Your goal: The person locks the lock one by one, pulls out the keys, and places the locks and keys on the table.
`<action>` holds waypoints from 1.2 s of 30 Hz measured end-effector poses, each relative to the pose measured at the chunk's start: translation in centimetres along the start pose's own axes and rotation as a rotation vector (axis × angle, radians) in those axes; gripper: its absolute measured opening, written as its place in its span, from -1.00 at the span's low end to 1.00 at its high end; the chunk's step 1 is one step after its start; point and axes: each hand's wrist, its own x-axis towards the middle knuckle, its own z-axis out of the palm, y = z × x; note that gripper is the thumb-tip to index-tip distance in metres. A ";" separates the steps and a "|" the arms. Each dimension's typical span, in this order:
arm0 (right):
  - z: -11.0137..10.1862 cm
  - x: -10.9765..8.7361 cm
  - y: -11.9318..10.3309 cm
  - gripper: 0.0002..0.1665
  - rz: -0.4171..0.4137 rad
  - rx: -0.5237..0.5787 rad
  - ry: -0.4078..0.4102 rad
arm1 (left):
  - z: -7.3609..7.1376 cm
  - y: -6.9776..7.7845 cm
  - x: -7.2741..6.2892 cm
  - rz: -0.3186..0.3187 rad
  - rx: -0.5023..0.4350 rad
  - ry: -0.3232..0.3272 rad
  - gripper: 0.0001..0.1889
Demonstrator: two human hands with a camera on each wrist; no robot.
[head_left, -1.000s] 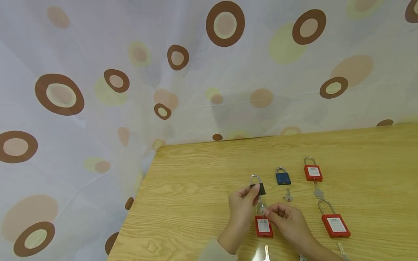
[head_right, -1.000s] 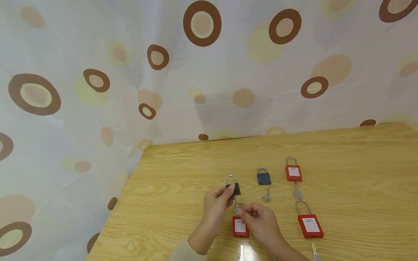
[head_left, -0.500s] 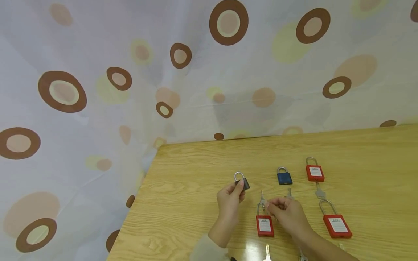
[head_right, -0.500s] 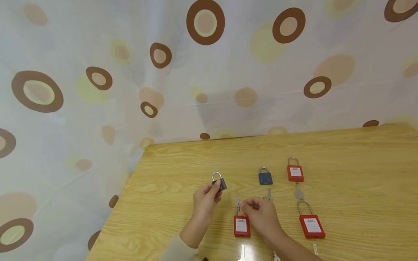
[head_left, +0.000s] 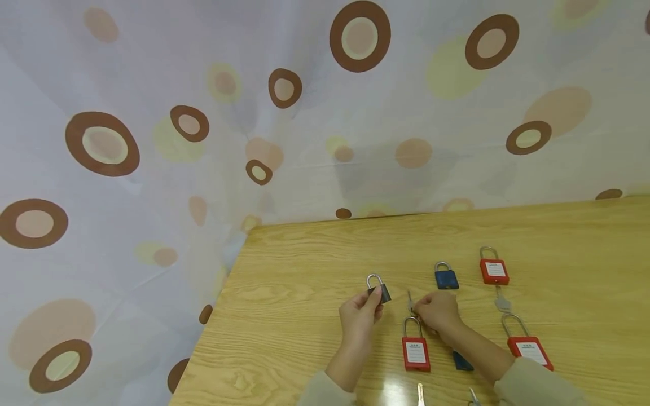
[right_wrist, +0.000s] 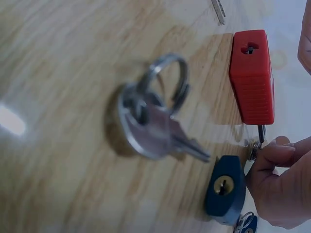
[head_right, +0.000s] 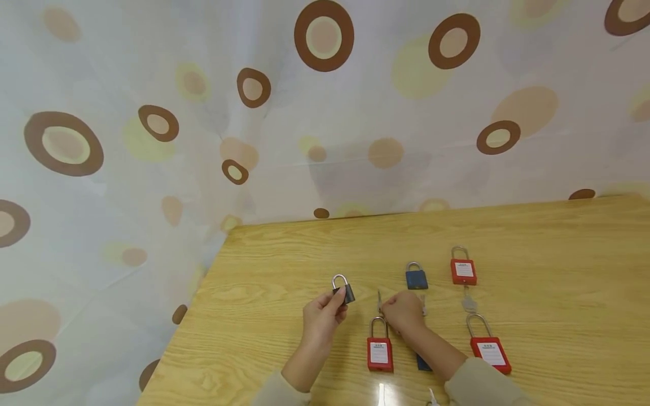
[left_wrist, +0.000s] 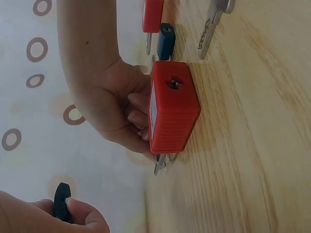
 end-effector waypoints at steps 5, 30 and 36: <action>-0.1 0.1 -0.2 -0.75 -0.003 -0.051 0.003 | 0.2 -0.2 0.0 -0.015 0.000 0.011 -0.71; -0.8 -0.3 -0.9 -0.75 -0.020 0.021 0.022 | 2.8 -1.3 1.6 0.017 0.044 0.027 -0.75; -1.8 0.7 -1.9 -0.65 -0.165 0.087 0.062 | 4.5 -1.2 3.6 0.003 0.112 0.052 -0.74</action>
